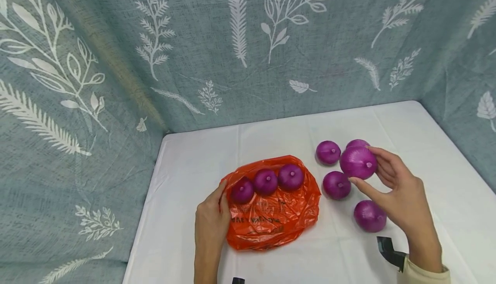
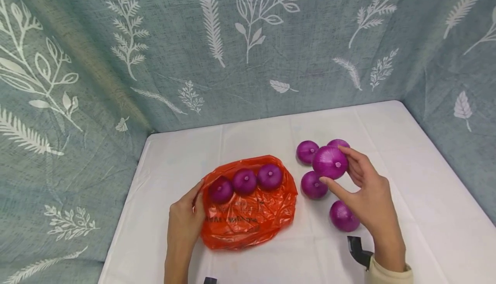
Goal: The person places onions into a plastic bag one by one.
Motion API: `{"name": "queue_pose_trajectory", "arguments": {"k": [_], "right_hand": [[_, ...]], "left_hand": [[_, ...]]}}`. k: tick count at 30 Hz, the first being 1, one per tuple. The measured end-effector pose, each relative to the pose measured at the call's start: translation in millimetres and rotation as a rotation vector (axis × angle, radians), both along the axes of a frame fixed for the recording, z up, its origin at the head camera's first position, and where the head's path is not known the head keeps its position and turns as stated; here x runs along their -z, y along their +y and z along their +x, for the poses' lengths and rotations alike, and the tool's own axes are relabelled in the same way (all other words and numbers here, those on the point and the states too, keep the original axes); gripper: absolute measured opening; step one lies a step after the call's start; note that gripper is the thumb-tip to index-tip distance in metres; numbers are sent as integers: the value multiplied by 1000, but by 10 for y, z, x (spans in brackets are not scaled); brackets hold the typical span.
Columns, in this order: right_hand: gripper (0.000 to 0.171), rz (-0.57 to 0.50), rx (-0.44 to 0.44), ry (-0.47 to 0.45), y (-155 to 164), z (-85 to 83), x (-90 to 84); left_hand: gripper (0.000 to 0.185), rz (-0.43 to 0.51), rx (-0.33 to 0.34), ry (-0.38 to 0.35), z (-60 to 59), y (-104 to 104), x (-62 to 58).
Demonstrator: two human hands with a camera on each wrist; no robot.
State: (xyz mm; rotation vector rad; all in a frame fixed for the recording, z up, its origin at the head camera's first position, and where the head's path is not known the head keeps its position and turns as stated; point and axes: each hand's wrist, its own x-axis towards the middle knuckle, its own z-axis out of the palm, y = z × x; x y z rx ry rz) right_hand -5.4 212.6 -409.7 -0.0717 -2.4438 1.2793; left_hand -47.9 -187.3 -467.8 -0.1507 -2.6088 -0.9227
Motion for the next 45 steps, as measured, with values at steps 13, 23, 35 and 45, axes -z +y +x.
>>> {"name": "queue_pose_trajectory", "arguments": {"k": [13,23,35,45], "right_hand": [[83,-5,-269,76,-639,-115,-8],[77,-64,-418,78,-1072,-220,85],[78,-141,-473,9,-1493,-285,183],[79,-60,-487,-45,-1728,-315,300]], "left_hand": [[35,-13,11,6,-4,17,-25],[35,-17,8,-7,2,24,-23],[35,-17,-9,-27,7,54,-57],[36,-16,-8,-34,-5,60,-63]]}}
